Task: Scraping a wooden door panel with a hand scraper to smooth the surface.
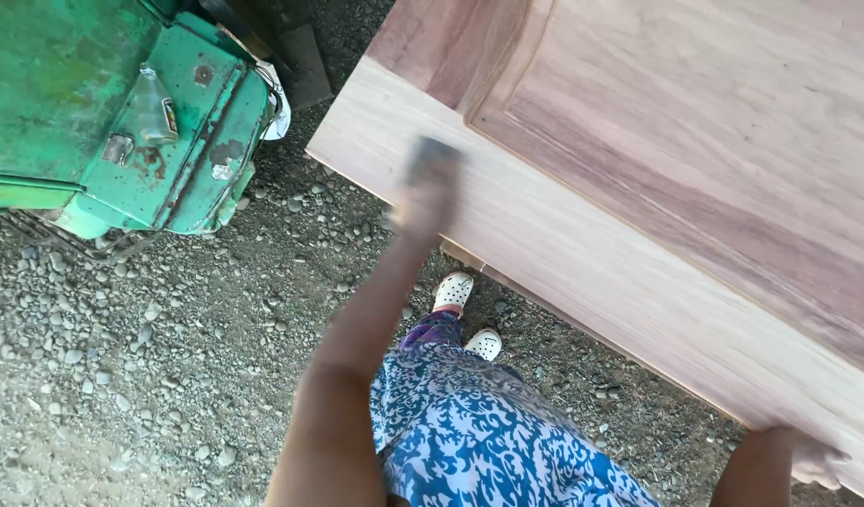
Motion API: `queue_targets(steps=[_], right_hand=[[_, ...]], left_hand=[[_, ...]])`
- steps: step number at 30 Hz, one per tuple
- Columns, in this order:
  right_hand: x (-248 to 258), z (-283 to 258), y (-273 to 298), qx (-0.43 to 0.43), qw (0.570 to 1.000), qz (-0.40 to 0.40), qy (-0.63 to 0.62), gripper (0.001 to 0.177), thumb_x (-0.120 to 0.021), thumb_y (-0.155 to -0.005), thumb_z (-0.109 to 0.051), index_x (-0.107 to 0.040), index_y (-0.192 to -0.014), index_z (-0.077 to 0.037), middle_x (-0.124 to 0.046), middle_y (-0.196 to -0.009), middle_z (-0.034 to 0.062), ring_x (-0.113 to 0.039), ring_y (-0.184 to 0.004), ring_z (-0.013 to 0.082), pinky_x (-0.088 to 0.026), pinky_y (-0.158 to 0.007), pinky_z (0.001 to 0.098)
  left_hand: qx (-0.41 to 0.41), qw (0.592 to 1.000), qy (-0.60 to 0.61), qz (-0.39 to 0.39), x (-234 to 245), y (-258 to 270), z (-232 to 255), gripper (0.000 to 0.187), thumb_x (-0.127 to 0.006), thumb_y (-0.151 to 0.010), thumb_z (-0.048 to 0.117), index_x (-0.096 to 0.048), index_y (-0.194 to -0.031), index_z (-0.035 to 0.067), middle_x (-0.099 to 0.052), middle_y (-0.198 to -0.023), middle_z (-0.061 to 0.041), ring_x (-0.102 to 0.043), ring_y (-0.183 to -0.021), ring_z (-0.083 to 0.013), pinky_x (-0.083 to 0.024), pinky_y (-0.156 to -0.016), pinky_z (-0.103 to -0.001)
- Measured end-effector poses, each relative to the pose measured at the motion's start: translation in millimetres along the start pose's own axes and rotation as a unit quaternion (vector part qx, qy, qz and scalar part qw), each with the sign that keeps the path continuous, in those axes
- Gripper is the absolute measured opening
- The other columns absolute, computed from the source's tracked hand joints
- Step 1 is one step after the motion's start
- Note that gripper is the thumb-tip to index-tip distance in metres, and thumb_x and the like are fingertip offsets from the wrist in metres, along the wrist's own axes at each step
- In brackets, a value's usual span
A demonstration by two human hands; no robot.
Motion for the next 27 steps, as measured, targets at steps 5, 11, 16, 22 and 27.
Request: queue_targets(steps=[5, 11, 16, 22, 27], right_hand=[[0, 2, 3, 0.007, 0.999, -0.008, 0.036, 0.062, -0.040, -0.099, -0.064, -0.042, -0.133, -0.012, -0.071, -0.118, 0.0121, -0.074, -0.107, 0.0254, -0.067, -0.079, 0.0374], [26, 11, -34, -0.004, 0.998, -0.060, 0.023, 0.067, -0.040, -0.100, -0.068, -0.044, -0.143, -0.016, -0.064, -0.134, 0.0147, -0.068, -0.121, 0.0304, -0.060, -0.097, 0.0475], [77, -22, -22, 0.087, 0.974, -0.076, 0.194, 0.071, -0.036, -0.100, -0.068, -0.041, -0.146, -0.014, -0.058, -0.139, 0.0161, -0.061, -0.126, 0.0320, -0.053, -0.101, 0.0489], [64, -34, -30, 0.200, 0.886, -0.123, 0.401, 0.074, -0.032, -0.100, -0.068, -0.037, -0.150, -0.012, -0.051, -0.145, 0.0177, -0.052, -0.132, 0.0339, -0.045, -0.105, 0.0504], [32, -54, -6, 0.275, 0.776, -0.166, 0.543, 0.078, -0.029, -0.101, -0.067, -0.033, -0.153, -0.010, -0.044, -0.150, 0.0190, -0.045, -0.137, 0.0353, -0.038, -0.109, 0.0516]], left_hand=[[-0.294, 0.945, -0.002, -0.145, 95, 140, 204, 0.061, -0.049, -0.103, 0.023, -0.029, -0.154, -0.004, -0.039, -0.152, -0.028, -0.049, -0.133, -0.0407, -0.061, -0.090, -0.044], [-0.235, 0.939, 0.085, 0.237, -58, 6, 84, 0.053, -0.046, -0.103, 0.023, -0.038, -0.149, -0.002, -0.054, -0.135, -0.016, -0.061, -0.104, -0.0158, -0.059, -0.083, -0.030], [0.174, 0.960, 0.097, 0.196, 71, 3, -123, 0.046, -0.048, -0.106, 0.026, -0.042, -0.148, 0.008, -0.060, -0.129, -0.028, -0.066, -0.103, -0.0387, -0.059, -0.079, -0.046], [-0.094, 0.944, -0.315, 0.039, 69, 14, 153, 0.088, -0.071, -0.078, 0.005, -0.023, -0.152, -0.003, -0.040, -0.146, -0.030, -0.043, -0.131, -0.0391, -0.035, -0.112, -0.046], [-0.336, 0.920, -0.197, 0.042, 135, 125, 412, 0.102, -0.083, -0.075, 0.010, -0.021, -0.154, -0.007, -0.033, -0.150, -0.043, -0.049, -0.129, -0.0490, -0.052, -0.077, -0.042]])
Point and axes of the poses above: each hand's wrist, its own y-axis away from the middle knuckle, its own x-axis out of the back of the hand, z = x × y, the point moved 9 cm from there along -y, towards the middle knuckle
